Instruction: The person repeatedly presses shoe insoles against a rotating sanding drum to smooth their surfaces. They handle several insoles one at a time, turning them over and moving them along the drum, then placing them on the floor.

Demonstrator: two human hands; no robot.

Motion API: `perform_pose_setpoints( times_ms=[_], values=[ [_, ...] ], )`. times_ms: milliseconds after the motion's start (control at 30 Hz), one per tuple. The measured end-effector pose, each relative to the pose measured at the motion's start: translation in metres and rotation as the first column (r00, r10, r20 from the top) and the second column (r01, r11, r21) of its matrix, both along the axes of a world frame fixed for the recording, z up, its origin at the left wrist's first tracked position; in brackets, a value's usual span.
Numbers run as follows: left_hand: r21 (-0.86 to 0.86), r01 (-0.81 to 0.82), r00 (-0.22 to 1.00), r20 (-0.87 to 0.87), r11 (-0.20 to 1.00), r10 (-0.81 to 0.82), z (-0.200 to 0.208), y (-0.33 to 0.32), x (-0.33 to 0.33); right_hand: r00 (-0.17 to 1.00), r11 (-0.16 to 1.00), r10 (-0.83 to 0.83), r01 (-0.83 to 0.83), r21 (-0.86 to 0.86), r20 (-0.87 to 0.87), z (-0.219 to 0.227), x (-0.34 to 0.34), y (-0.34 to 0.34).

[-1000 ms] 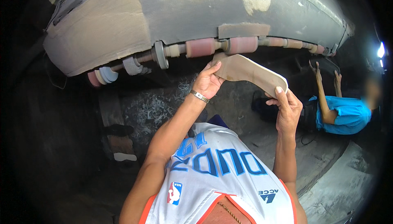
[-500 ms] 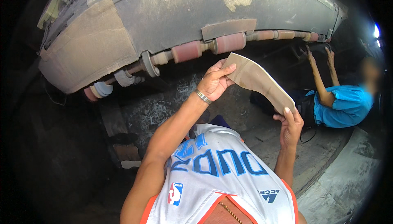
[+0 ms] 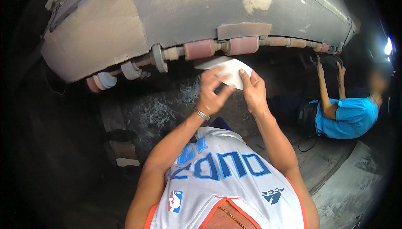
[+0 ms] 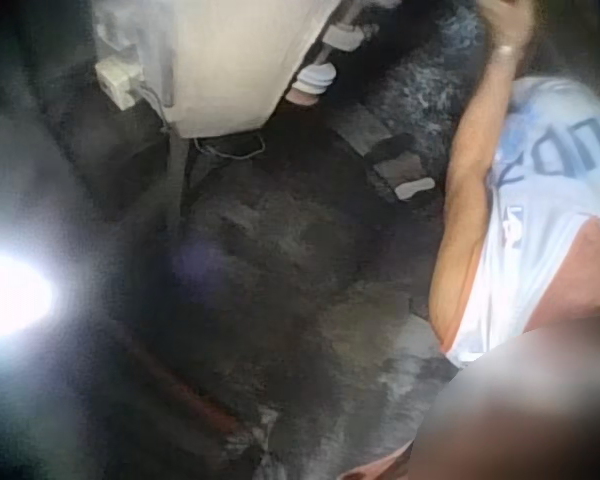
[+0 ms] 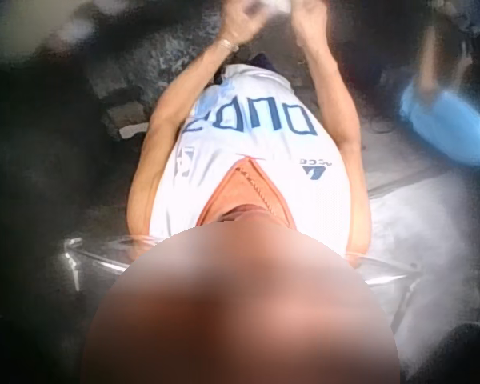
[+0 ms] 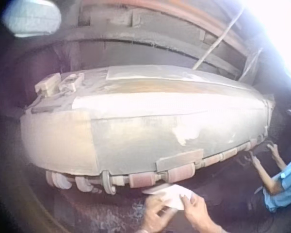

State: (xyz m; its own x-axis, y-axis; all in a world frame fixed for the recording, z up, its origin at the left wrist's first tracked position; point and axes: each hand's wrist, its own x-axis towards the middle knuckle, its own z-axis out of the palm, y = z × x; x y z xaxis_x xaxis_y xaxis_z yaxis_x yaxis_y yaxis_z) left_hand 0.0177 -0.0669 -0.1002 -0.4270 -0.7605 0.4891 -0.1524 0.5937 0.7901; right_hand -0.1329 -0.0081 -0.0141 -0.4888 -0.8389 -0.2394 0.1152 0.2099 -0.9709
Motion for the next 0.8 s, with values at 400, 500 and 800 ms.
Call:
perform_pose_setpoints(
  times_ms=[400, 500, 800],
  values=[
    [0.735, 0.67, 0.446, -0.511, 0.105, 0.734, -0.097, -0.069, 0.034, 0.952, 0.957, 0.274, -0.256, 0.138, -0.133, 0.006, -0.008, -0.051],
    [0.717, 0.68, 0.411, -0.547, 0.154, 0.729, -0.093, -0.072, 0.025, 0.96, 0.97, 0.235, -0.222, 0.097, -0.154, 0.013, -0.009, -0.042],
    [0.632, 0.772, 0.451, -0.626, 0.073, 0.636, -0.051, -0.072, -0.005, 0.976, 0.996, 0.087, -0.081, 0.037, -0.2, 0.051, -0.024, 0.018]
  ],
)
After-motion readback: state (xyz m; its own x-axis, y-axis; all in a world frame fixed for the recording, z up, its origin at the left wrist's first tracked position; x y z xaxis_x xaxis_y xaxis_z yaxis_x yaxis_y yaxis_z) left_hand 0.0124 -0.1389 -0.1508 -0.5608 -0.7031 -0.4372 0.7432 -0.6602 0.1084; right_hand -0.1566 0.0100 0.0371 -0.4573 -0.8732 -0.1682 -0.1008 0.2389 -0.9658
